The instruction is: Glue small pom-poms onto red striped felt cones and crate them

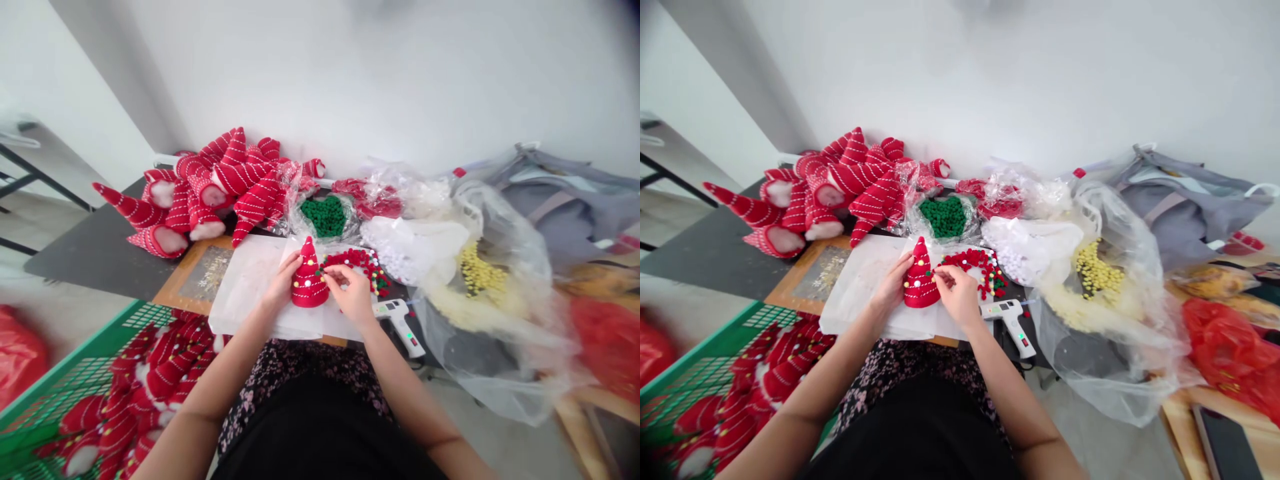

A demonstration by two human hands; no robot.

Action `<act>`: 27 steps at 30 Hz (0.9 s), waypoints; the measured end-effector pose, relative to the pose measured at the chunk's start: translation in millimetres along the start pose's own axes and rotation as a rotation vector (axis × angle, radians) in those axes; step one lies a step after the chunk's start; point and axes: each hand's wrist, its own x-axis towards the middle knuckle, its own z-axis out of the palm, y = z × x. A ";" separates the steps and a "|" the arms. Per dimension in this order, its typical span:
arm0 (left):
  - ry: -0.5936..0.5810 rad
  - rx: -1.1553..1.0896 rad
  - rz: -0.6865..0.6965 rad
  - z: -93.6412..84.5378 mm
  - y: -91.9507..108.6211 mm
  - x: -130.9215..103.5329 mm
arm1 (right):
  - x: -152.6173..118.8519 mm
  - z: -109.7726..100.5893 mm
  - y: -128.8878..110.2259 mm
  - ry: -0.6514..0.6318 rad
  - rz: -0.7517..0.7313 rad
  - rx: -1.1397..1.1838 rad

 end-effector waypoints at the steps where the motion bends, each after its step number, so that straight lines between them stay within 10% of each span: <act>1: 0.006 0.005 0.001 -0.1 -0.1 0.0 | -0.3 1.4 -0.2 0.002 0.005 -0.001; 9: 0.083 0.043 0.038 1.9 -2.2 -1.0 | -4.8 10.6 -3.1 -0.027 -0.012 -0.021; 27: -0.141 0.280 0.173 -4.2 -3.4 -6.9 | 3.4 11.5 -9.4 0.051 -0.132 -0.105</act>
